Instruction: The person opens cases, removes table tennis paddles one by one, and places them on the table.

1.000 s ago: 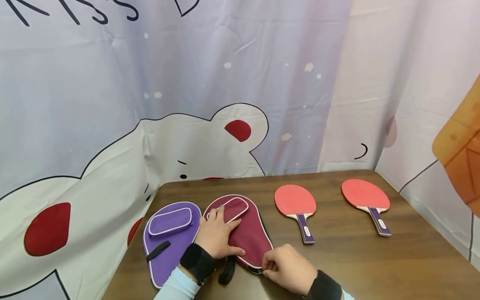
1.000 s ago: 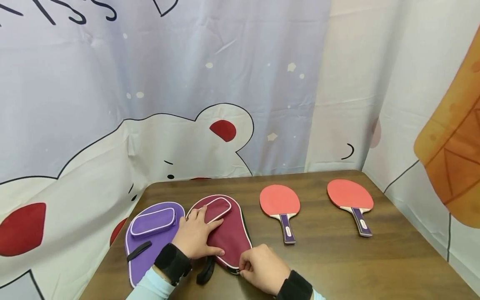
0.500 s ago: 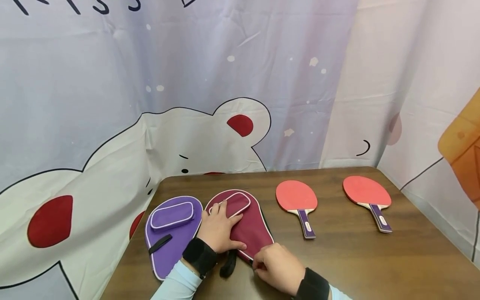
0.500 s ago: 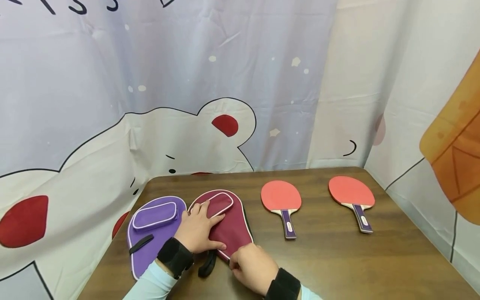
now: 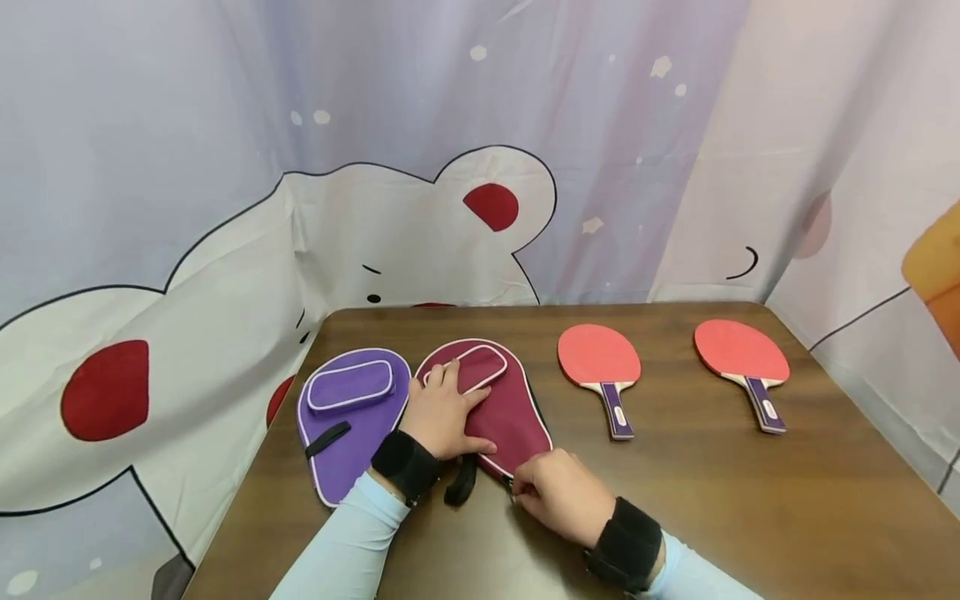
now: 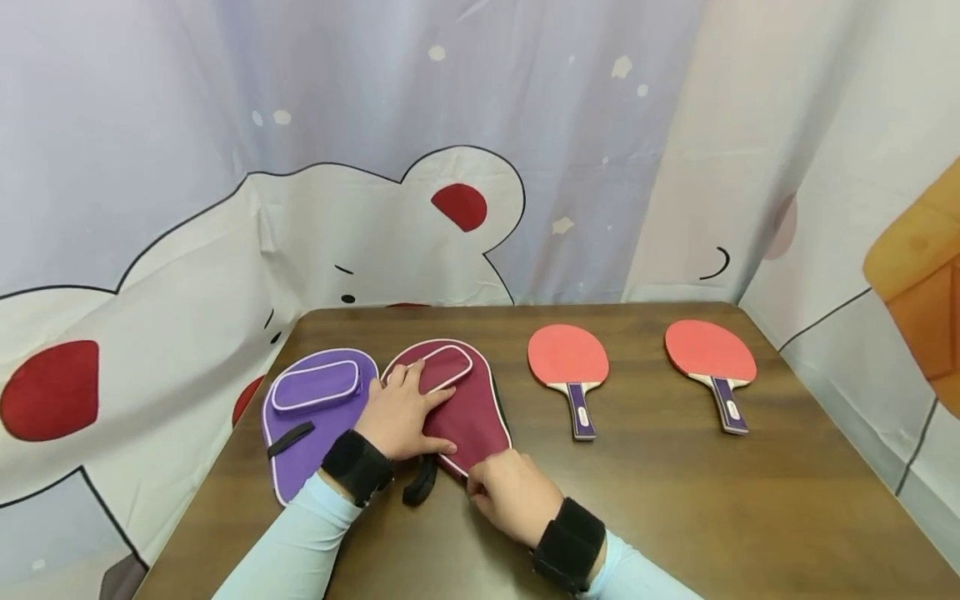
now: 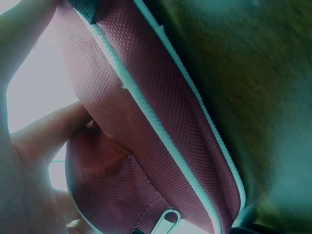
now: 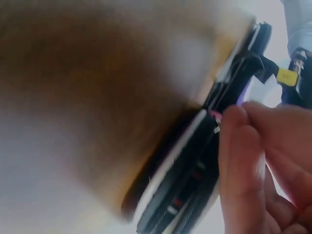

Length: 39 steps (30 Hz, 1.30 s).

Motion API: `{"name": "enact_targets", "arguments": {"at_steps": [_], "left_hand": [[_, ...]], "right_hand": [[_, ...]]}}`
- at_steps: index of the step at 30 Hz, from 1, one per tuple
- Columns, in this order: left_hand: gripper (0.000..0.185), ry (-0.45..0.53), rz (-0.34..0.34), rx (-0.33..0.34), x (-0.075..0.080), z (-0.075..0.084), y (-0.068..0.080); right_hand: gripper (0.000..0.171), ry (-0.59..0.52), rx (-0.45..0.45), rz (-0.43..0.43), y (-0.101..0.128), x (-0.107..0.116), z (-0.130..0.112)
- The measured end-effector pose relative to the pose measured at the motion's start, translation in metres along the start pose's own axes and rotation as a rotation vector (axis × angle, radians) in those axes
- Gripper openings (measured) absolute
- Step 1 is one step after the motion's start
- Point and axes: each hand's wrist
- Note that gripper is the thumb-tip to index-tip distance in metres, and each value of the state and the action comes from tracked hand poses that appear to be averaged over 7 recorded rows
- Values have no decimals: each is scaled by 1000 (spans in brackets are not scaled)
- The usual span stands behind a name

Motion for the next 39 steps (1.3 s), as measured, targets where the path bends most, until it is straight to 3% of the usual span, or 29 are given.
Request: {"name": "enact_targets", "arguments": {"at_steps": [4,10,15,20,25,29,33,39], "left_hand": [[97,-3,-22,6,6,0,1],[98,45,-51,-1,2,4,13],[96,116,-39,-23,-1,6,19],[91,182,-22,-71,-3,2,18],[89,252,-5,-150,-11,-5,17],[89,286,-6,-229,-15,-7,23],[88,306,4,-305,-15,-9,28],[82,307,32,-304,-16,-11,29]], "right_hand": [[17,41,28,11,-4,-4,-5],[19,69,45,8,-4,-12,-17],[16,-19,21,-18,4,-10,-15],[9,-162,-83,85,12,4,-3],[11,-162,-296,197,18,23,24],[17,-178,-412,133,19,21,39],[15,-228,-445,45,15,10,41],[21,-327,-454,57,12,1,41]]}}
Point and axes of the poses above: each hand's wrist, its own y-axis away from the middle knuckle, its own x-axis out of the back of the hand, z = x × y, and after that the axes turned 4 degrees about -y, right-handed
